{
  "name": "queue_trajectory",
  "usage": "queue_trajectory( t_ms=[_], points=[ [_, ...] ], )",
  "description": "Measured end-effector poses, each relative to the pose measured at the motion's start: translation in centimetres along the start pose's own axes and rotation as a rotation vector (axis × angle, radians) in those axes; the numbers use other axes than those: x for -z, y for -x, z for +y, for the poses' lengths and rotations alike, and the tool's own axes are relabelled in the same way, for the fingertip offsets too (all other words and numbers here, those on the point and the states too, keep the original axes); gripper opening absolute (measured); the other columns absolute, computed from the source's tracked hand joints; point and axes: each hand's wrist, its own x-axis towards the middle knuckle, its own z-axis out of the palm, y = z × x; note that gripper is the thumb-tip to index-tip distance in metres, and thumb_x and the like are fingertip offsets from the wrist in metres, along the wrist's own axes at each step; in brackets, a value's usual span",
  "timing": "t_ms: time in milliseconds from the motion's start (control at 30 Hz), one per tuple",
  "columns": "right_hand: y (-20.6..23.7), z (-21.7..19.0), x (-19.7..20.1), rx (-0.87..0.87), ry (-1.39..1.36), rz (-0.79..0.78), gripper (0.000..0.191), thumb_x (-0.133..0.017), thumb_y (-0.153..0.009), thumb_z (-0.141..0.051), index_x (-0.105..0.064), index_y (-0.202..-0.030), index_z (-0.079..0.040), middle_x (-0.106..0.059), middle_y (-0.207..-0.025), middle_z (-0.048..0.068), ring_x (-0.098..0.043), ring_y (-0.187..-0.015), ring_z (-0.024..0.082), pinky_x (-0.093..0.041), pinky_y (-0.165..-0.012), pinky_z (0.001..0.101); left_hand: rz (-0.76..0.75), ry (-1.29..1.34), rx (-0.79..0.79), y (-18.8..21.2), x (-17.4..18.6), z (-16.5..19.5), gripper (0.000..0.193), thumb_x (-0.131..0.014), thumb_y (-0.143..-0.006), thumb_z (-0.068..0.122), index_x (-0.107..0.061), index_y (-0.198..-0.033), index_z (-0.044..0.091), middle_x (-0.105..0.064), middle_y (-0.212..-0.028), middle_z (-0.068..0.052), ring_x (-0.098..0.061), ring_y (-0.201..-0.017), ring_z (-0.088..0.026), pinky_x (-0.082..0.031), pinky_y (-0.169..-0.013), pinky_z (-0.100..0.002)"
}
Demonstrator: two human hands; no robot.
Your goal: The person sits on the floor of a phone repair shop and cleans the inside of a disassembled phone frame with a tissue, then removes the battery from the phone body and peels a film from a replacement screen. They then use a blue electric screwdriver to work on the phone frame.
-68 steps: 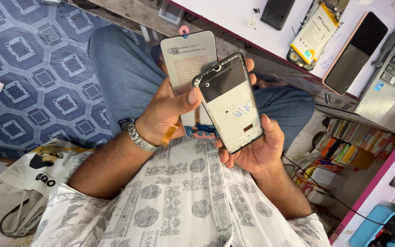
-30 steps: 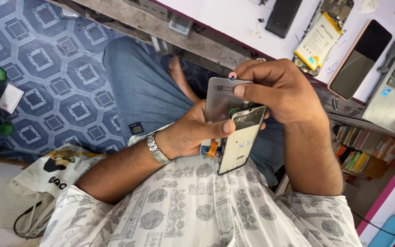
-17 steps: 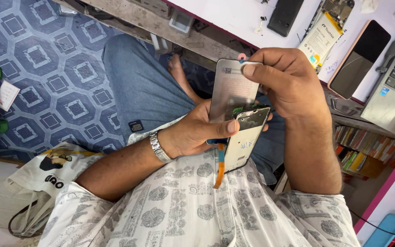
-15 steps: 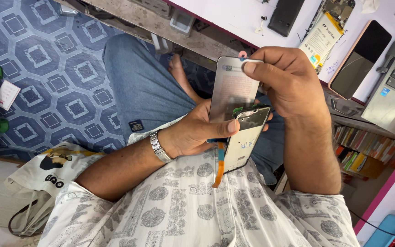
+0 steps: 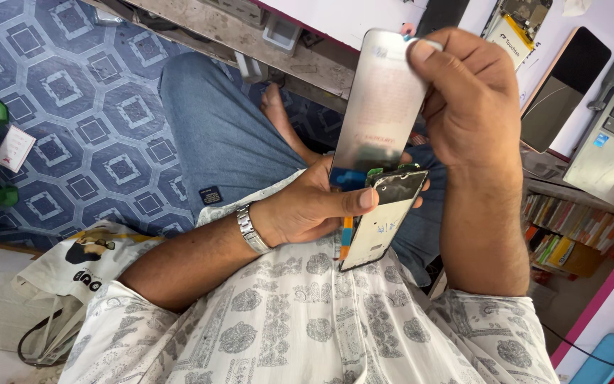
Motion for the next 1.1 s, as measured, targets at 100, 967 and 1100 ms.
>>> queue_trajectory(
  t_ms=[100, 967, 1100],
  points=[
    [-0.6, 0.2, 0.7, 0.056, -0.082, 0.046, 0.014, -0.065, -0.111, -0.002, -0.070, -0.104, 0.009, -0.067, -0.082, 0.009, -0.055, -0.061, 0.011, -0.041, -0.055, 0.0211, -0.011, -0.008, -0.005, -0.2, 0.0, -0.1, 0.070, -0.077, -0.101, 0.024, -0.040, -0.157, 0.003, -0.060, -0.146, -0.019, -0.057, -0.140, -0.032, -0.049, -0.118, -0.046],
    [-0.2, 1.2, 11.0, 0.172, -0.766, 0.452, 0.027, -0.050, -0.120, -0.023, -0.059, -0.108, -0.001, -0.070, -0.101, 0.011, -0.068, -0.084, 0.021, -0.054, -0.069, 0.0309, -0.046, -0.017, -0.023, -1.8, -0.6, -0.4, 0.064, -0.074, -0.103, 0.024, -0.046, -0.153, -0.003, -0.054, -0.154, -0.024, -0.055, -0.144, -0.034, -0.044, -0.125, -0.048],
    [1.2, 0.0, 13.3, 0.275, -0.835, 0.078, 0.023, -0.058, -0.119, -0.022, -0.066, -0.106, -0.004, -0.073, -0.097, 0.008, -0.070, -0.080, 0.015, -0.053, -0.064, 0.0247, 0.015, 0.014, -0.075, -1.8, -0.1, -0.1, 0.064, -0.075, -0.101, 0.027, -0.046, -0.151, -0.002, -0.054, -0.152, -0.026, -0.055, -0.141, -0.038, -0.047, -0.119, -0.052]
  ],
)
